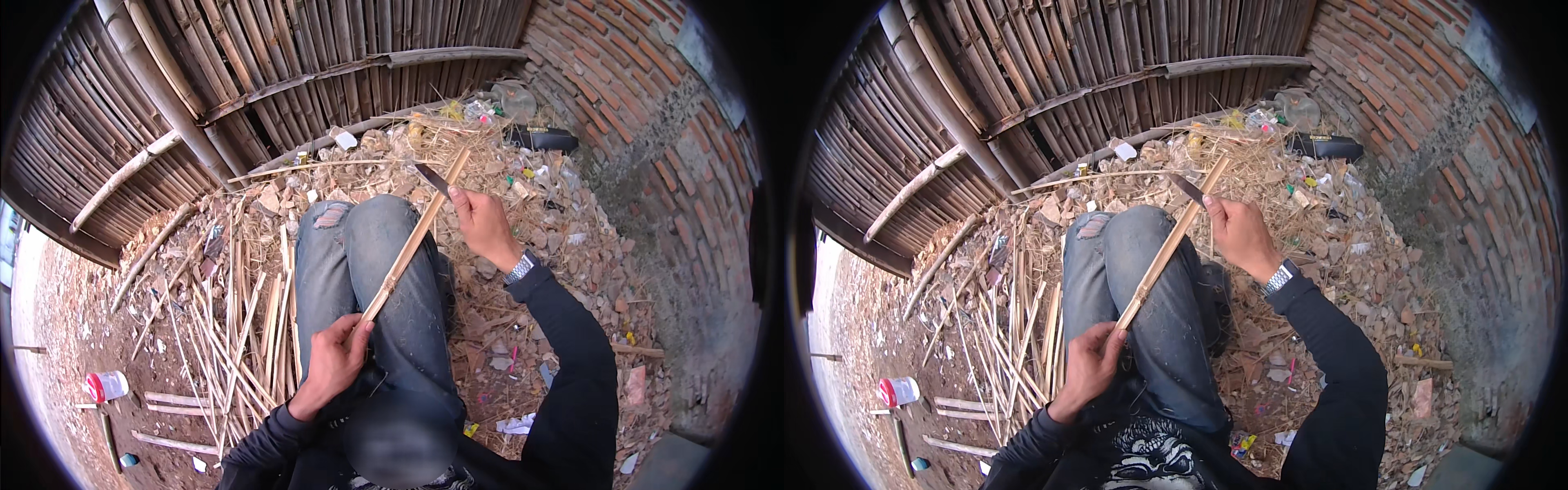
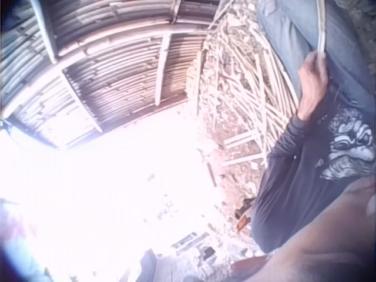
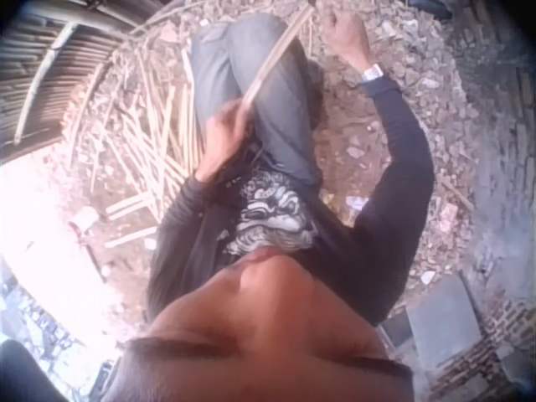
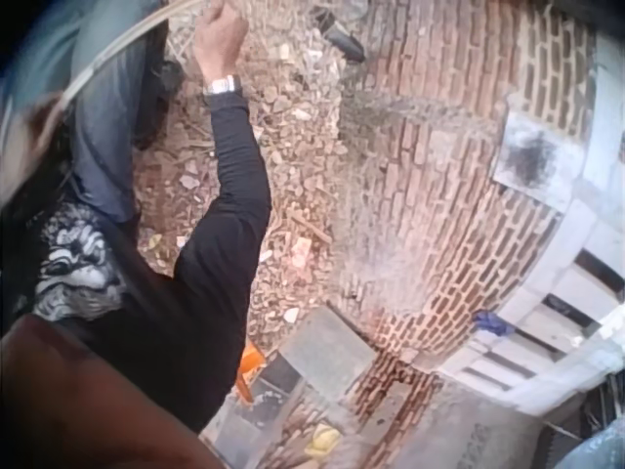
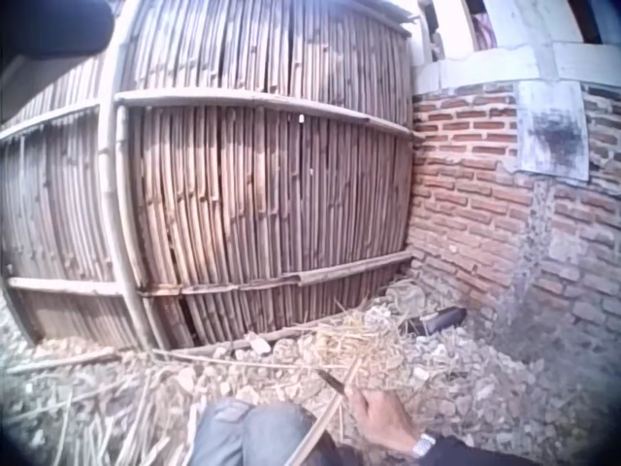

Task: The person scrapes the outer surface of a bamboo stick using a knife.

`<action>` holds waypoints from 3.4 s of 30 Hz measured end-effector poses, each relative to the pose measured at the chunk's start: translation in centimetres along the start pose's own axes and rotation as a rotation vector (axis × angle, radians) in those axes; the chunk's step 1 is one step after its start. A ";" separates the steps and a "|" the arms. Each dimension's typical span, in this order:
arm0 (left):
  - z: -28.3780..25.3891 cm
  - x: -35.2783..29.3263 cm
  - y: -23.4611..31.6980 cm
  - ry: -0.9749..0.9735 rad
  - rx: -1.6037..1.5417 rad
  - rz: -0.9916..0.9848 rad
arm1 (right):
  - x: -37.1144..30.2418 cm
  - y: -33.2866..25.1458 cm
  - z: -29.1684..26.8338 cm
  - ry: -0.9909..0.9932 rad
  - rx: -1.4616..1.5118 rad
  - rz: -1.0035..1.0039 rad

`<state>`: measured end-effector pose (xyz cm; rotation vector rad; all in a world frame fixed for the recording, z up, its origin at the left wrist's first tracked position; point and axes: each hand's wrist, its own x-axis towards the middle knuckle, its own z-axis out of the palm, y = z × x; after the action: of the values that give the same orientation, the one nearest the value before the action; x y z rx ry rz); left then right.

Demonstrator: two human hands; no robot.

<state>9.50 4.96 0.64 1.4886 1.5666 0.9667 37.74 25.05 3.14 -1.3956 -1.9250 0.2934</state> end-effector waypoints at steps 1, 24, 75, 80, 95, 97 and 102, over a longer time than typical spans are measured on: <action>0.1 0.1 -0.5 0.010 -0.017 0.024 | 0.3 -0.2 -0.6 -0.002 -0.014 0.033; -0.8 2.2 1.0 -0.156 -0.108 -0.130 | -8.2 -8.1 2.0 -0.271 0.131 -0.044; -2.0 1.6 2.0 0.143 0.363 0.202 | -3.3 -3.5 -1.0 0.254 0.187 0.188; -2.0 1.9 1.5 0.146 0.327 0.250 | -3.3 -2.4 1.5 0.243 0.279 0.040; -1.7 1.5 1.0 0.142 0.304 0.144 | -5.4 -4.1 1.5 0.126 0.448 0.209; -1.5 1.5 1.4 0.124 0.296 0.133 | -7.5 -5.0 3.3 0.164 0.397 0.049; -1.7 1.6 1.1 0.130 0.271 0.134 | -6.4 -5.3 1.0 0.099 0.422 0.201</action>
<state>8.35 6.60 2.32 1.7667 1.7651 0.9721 34.18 17.52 2.76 -1.2885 -1.5313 0.6724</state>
